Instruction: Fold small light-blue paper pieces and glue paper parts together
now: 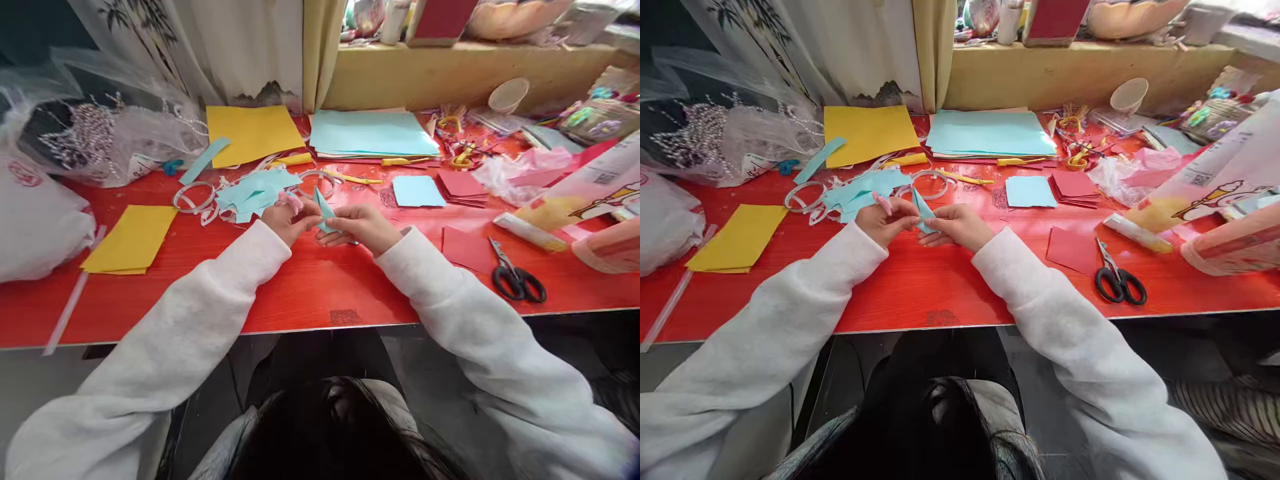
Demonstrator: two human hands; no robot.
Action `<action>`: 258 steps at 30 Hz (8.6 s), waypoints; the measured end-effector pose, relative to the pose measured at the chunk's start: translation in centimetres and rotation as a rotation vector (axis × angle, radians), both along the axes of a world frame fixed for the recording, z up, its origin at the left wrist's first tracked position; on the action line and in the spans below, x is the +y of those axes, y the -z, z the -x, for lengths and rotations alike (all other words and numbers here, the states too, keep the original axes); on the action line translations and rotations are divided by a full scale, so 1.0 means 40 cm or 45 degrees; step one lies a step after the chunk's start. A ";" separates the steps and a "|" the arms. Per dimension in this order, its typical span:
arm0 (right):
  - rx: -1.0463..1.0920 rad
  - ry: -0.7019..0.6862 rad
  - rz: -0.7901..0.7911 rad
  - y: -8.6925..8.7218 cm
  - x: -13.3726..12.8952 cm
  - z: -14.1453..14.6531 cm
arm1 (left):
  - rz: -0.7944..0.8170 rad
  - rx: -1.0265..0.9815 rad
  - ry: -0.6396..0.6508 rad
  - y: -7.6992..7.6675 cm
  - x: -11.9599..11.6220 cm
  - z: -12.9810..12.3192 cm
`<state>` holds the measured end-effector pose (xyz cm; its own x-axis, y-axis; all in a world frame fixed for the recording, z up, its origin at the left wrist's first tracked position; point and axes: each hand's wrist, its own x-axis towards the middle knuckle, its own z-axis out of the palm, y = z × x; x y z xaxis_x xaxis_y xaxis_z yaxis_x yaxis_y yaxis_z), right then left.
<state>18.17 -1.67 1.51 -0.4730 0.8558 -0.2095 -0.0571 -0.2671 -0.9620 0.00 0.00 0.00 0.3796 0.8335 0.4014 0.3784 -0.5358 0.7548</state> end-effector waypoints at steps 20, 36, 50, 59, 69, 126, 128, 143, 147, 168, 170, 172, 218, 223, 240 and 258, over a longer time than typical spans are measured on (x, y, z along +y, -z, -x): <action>-0.031 -0.048 0.043 -0.009 -0.005 0.009 | 0.183 -0.044 -0.060 -0.022 -0.017 -0.011; -0.064 -0.025 0.002 -0.015 -0.006 0.008 | 0.507 -0.003 -0.120 -0.046 -0.022 -0.015; 0.120 0.131 -0.551 -0.026 0.005 -0.021 | 0.658 -0.323 -0.096 -0.052 -0.009 0.001; -0.017 -0.084 -0.730 -0.013 0.011 -0.045 | 0.819 -0.458 0.047 -0.077 -0.006 0.010; -0.342 0.174 -1.055 -0.008 0.002 -0.019 | 0.685 -0.269 0.086 -0.063 -0.010 0.009; -0.146 0.038 -0.351 0.008 0.001 0.016 | 0.675 -0.153 0.006 -0.045 -0.011 -0.003; -0.174 0.036 -0.394 0.010 0.002 0.015 | 0.676 -0.149 0.000 -0.047 -0.012 -0.005; -0.325 0.016 -0.510 0.012 0.000 0.014 | 0.713 -0.079 0.032 -0.043 -0.020 -0.005; -0.286 0.031 -0.439 0.013 0.004 0.014 | 0.753 -0.093 0.005 -0.053 -0.019 -0.008; -0.204 0.191 -0.467 0.009 0.011 0.008 | 0.802 -0.290 0.177 -0.055 -0.025 -0.014; -0.203 0.207 -0.465 0.009 0.012 0.007 | 0.828 -0.341 0.231 -0.055 -0.025 -0.013; -0.204 0.218 -0.464 0.009 0.012 0.007 | 0.848 -0.356 0.260 -0.054 -0.025 -0.013; -0.397 0.138 -0.937 0.030 -0.002 0.012 | 0.654 -0.249 0.100 -0.058 -0.023 -0.010; -0.417 0.148 -0.931 0.031 -0.002 0.012 | 0.649 -0.287 0.105 -0.057 -0.027 -0.013; -0.046 0.106 -0.413 0.014 0.006 0.017 | 0.675 -0.408 0.059 -0.061 -0.019 -0.010; -0.137 0.060 -0.377 0.010 -0.001 0.018 | 0.754 -0.217 0.138 -0.060 -0.014 -0.007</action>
<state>17.46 -1.72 1.12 -0.4199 0.9076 0.0054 0.0433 0.0259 -0.9987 0.29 -0.56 2.41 0.4461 0.8933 -0.0548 0.1933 -0.0364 0.9805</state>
